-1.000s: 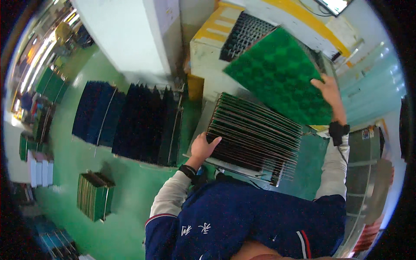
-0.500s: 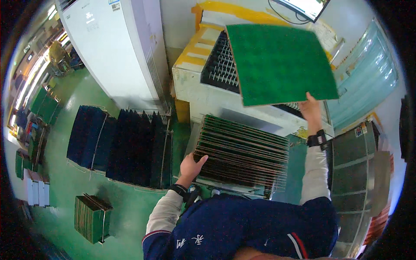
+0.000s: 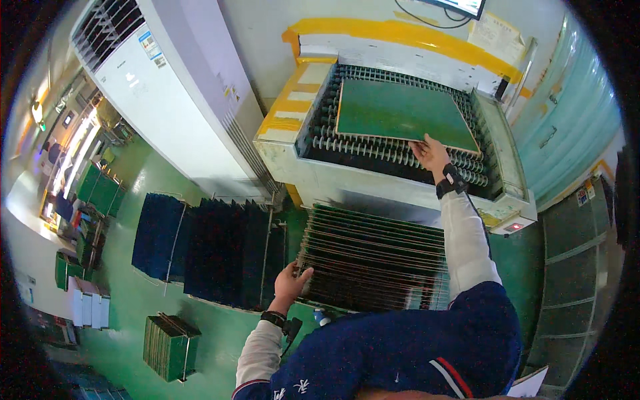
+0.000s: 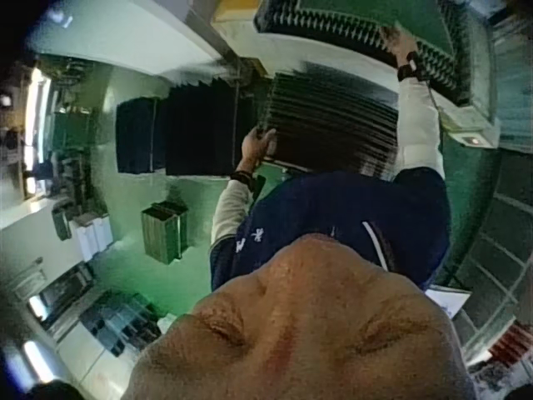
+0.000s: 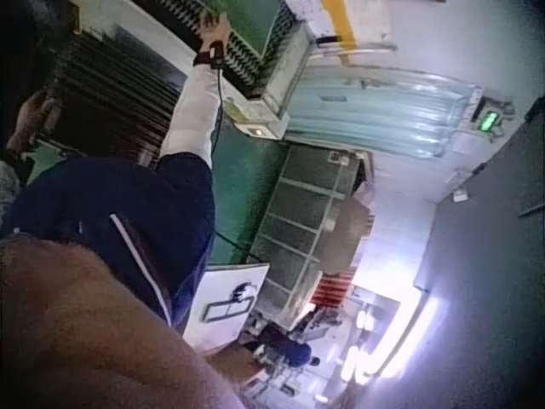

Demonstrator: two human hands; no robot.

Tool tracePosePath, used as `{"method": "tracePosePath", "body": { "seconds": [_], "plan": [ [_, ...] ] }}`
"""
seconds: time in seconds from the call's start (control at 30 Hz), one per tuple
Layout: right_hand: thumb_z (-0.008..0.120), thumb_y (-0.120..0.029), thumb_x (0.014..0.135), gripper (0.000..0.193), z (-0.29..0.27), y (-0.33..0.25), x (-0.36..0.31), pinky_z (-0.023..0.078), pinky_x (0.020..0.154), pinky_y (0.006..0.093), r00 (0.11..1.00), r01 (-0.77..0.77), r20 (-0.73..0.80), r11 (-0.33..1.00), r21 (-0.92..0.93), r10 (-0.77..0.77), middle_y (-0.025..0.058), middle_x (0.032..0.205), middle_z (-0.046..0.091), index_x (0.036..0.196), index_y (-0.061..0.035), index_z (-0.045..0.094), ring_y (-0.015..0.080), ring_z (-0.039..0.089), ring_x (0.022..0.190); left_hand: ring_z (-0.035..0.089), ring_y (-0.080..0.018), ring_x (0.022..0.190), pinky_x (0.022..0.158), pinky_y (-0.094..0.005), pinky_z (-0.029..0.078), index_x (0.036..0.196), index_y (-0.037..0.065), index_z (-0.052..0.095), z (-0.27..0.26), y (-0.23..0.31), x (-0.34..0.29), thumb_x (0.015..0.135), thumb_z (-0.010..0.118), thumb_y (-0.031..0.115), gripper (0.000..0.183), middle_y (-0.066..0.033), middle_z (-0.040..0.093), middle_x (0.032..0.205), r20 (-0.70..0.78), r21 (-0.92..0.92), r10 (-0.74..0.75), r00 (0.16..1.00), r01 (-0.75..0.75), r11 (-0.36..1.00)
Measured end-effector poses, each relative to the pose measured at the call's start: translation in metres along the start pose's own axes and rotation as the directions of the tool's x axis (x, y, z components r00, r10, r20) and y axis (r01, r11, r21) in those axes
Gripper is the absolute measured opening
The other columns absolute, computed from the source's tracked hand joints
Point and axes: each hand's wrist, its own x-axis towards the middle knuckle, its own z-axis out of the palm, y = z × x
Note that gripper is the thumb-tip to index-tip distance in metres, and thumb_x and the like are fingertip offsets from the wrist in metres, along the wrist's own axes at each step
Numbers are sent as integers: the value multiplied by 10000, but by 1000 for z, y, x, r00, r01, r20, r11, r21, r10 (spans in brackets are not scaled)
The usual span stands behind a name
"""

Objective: Transferring green circuit boards from a drying rack into a processing machine and back.

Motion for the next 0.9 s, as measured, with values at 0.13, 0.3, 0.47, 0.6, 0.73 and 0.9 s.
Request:
{"method": "tracePosePath", "body": {
  "seconds": [0.13, 0.3, 0.47, 0.6, 0.73, 0.9],
  "plan": [
    [670, -372, 1030, 368, 4, -18, 5, 599, 698, 310, 982, -125, 58, 855, -504, 178, 142, 1029, 761, 1105, -12, 692, 226, 744, 867, 717, -362, 1118, 956, -441, 561, 1390, 22, 646, 1, 7, 2, 843, 749, 685, 866, -197, 748, 1213, -34, 36, 3, 999, -2, 999],
    [663, -396, 989, 407, 19, -19, 25, 561, 866, 449, 896, 345, 353, -76, -935, -271, 164, 1202, 739, 1245, -82, 714, 316, 701, 1075, 724, -360, 1104, 942, -438, 564, 1383, 16, 647, 3, 16, 4, 847, 753, 669, 852, -200, 759, 1172, -72, 105, 21, 997, -13, 994],
    [623, -516, 986, 623, 36, 20, 33, 364, 1175, 609, 827, 332, 491, -466, -820, -273, 221, 1596, 462, 1500, -167, 569, 469, 404, 1471, 731, -358, 1090, 933, -439, 567, 1377, 19, 652, -6, 25, -2, 845, 761, 656, 837, -190, 766, 1156, -81, 93, -31, 996, 39, 995],
    [580, -548, 1014, 672, 38, 11, 62, 350, 1183, 617, 834, 328, 494, -499, -802, -246, 225, 1641, 399, 1562, -168, 497, 493, 365, 1485, 733, -359, 1086, 927, -439, 569, 1370, 29, 658, -6, 26, 1, 838, 766, 659, 832, -187, 767, 1159, -74, 92, -14, 997, 21, 996],
    [568, -562, 1013, 688, 39, -7, 90, 361, 1183, 605, 823, 340, 519, -532, -776, -231, 239, 1627, 416, 1563, -155, 498, 507, 410, 1450, 732, -360, 1083, 915, -444, 567, 1353, 27, 665, -1, 20, 5, 838, 761, 668, 828, -192, 765, 1154, -107, 101, 13, 994, -2, 995],
    [606, -544, 990, 663, 34, -16, 120, 391, 1172, 583, 832, 303, 491, -532, -791, -257, 227, 1588, 477, 1518, -146, 548, 456, 461, 1438, 733, -368, 1064, 904, -448, 571, 1388, -11, 632, 2, 17, 11, 834, 766, 669, 887, -213, 760, 1141, -112, 86, 38, 993, -29, 996]
  ]
}}
